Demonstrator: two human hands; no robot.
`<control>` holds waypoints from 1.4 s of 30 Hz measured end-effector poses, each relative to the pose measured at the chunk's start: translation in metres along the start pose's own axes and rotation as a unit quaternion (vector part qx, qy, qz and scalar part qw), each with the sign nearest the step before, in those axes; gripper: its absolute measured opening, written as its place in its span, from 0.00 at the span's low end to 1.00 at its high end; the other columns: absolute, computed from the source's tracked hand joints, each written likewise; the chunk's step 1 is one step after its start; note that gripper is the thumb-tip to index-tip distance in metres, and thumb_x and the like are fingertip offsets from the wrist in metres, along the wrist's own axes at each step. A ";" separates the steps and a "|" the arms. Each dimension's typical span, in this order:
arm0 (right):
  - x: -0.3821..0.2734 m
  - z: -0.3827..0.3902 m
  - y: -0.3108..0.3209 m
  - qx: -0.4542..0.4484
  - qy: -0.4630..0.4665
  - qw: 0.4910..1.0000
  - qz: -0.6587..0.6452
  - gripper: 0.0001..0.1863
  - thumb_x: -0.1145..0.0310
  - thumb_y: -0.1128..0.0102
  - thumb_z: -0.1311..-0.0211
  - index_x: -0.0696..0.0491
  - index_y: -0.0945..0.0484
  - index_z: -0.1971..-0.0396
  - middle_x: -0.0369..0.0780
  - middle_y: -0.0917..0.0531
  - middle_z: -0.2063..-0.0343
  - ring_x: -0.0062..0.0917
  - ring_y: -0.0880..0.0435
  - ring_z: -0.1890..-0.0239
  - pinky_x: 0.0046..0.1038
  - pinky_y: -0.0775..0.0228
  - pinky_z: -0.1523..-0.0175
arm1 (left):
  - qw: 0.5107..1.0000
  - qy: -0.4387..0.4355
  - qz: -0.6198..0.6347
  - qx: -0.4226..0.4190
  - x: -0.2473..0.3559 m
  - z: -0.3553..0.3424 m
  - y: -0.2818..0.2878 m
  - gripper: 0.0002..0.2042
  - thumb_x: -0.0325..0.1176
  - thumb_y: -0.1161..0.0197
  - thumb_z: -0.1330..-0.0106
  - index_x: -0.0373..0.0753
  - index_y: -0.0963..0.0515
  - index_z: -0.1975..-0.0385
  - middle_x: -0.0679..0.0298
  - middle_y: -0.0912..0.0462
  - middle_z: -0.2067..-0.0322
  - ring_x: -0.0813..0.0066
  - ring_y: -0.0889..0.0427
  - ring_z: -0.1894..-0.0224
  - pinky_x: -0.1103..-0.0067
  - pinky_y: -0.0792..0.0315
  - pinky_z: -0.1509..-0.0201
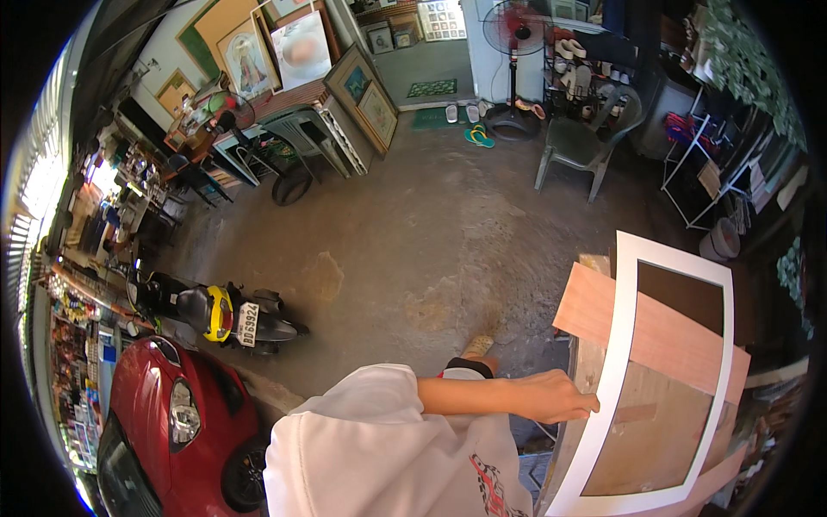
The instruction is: The person assembles a white frame around a mirror by applying black tape to the edges and securing white frame pieces with masking tape. They measure, cut, and align the frame pieces, then flip and reposition the mirror to attach each side.
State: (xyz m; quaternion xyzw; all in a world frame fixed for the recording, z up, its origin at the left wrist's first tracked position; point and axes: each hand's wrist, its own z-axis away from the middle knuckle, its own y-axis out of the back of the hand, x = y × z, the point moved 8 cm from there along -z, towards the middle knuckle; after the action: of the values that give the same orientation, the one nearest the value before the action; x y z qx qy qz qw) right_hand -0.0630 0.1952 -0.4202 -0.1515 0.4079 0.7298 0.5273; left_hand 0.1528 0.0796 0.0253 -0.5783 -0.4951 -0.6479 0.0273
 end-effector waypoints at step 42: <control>0.039 0.176 0.280 0.596 -0.182 0.777 -0.093 0.14 0.59 0.37 0.34 0.54 0.20 0.58 0.47 0.13 0.69 0.44 0.13 0.62 0.41 0.23 0.54 | 0.992 0.121 -0.033 -0.002 -0.364 -0.278 0.126 0.19 0.43 0.47 0.21 0.33 0.18 0.50 0.54 0.15 0.53 0.67 0.17 0.48 0.73 0.27 0.42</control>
State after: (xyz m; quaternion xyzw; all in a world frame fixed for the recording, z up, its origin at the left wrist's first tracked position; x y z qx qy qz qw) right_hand -0.2916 0.3225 -0.2143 0.2910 0.6419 0.3024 0.6417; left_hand 0.1485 -0.3676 -0.1365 -0.4791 -0.5056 -0.7147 0.0640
